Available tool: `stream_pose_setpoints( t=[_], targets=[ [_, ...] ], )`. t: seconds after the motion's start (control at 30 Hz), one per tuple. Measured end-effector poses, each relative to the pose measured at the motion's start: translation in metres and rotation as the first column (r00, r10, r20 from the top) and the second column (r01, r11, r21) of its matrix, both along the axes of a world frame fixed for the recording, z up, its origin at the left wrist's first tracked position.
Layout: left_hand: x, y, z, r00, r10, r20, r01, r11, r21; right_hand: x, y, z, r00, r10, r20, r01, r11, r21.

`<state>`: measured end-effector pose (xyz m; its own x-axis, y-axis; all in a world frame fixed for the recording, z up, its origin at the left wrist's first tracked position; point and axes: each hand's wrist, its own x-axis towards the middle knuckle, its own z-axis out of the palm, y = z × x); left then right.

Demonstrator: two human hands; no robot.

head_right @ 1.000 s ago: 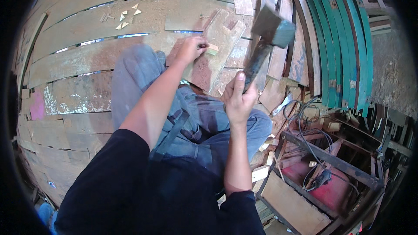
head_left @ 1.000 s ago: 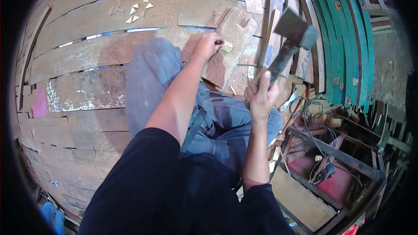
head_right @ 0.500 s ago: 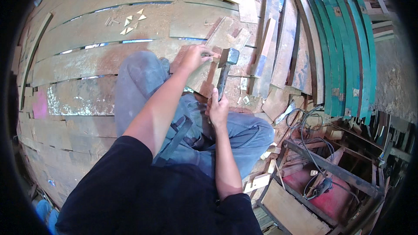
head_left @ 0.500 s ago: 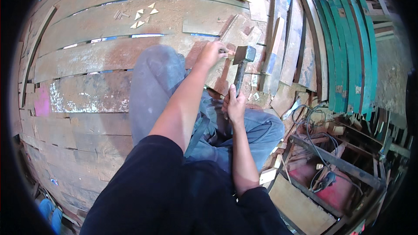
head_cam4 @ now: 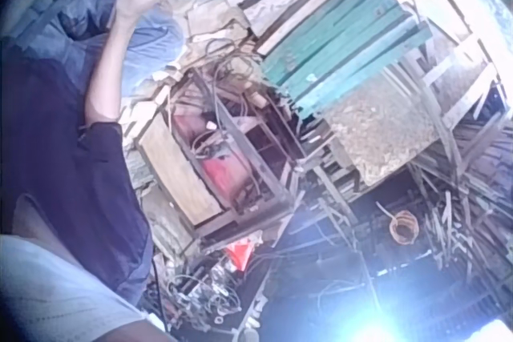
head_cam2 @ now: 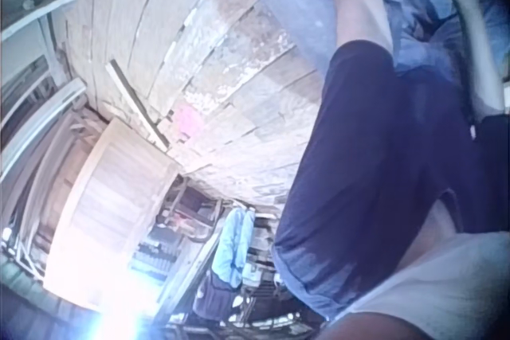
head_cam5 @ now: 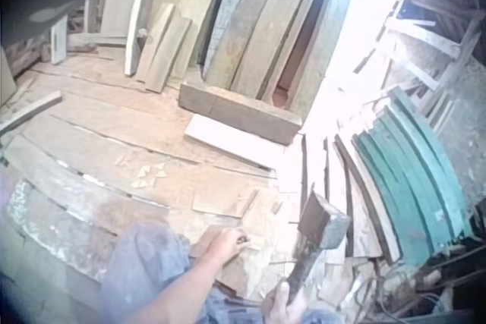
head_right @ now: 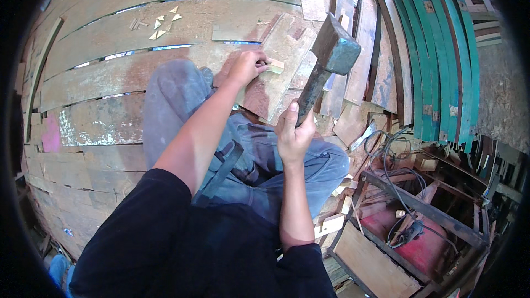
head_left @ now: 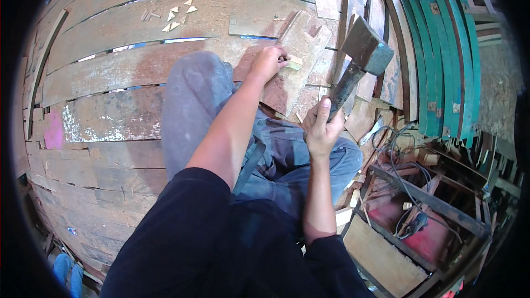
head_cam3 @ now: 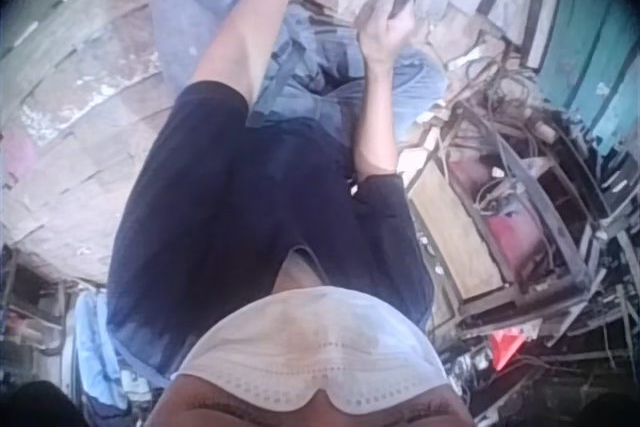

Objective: Shaping a small piece of wood using an axe and striking it with a mallet.

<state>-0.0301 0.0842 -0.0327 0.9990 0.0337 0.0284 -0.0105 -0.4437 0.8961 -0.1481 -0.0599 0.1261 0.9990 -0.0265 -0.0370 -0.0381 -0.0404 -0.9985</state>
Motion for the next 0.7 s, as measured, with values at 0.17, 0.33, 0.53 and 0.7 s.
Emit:
stream_pose_setpoints(
  t=[0.17,0.33,0.53,0.7],
  targets=[
    [-0.002,-0.005,0.005,0.996,0.000,0.090,-0.001,1.000,0.015,-0.011,-0.013,-0.084,0.976,-0.080,-0.204,0.044,0.983,-0.176],
    [-0.006,-0.001,-0.001,0.993,-0.026,0.114,0.023,0.999,0.024,-0.013,-0.012,-0.092,0.901,-0.013,-0.434,-0.002,0.999,-0.033],
    [-0.006,-0.003,0.006,0.996,-0.008,0.094,0.000,0.997,0.077,-0.012,-0.020,-0.092,0.916,0.000,-0.402,-0.016,0.999,-0.035],
    [-0.002,-0.005,0.002,1.000,-0.027,0.012,0.024,0.981,0.195,-0.008,-0.012,-0.058,0.975,0.022,-0.219,-0.044,0.995,-0.094]
  ],
)
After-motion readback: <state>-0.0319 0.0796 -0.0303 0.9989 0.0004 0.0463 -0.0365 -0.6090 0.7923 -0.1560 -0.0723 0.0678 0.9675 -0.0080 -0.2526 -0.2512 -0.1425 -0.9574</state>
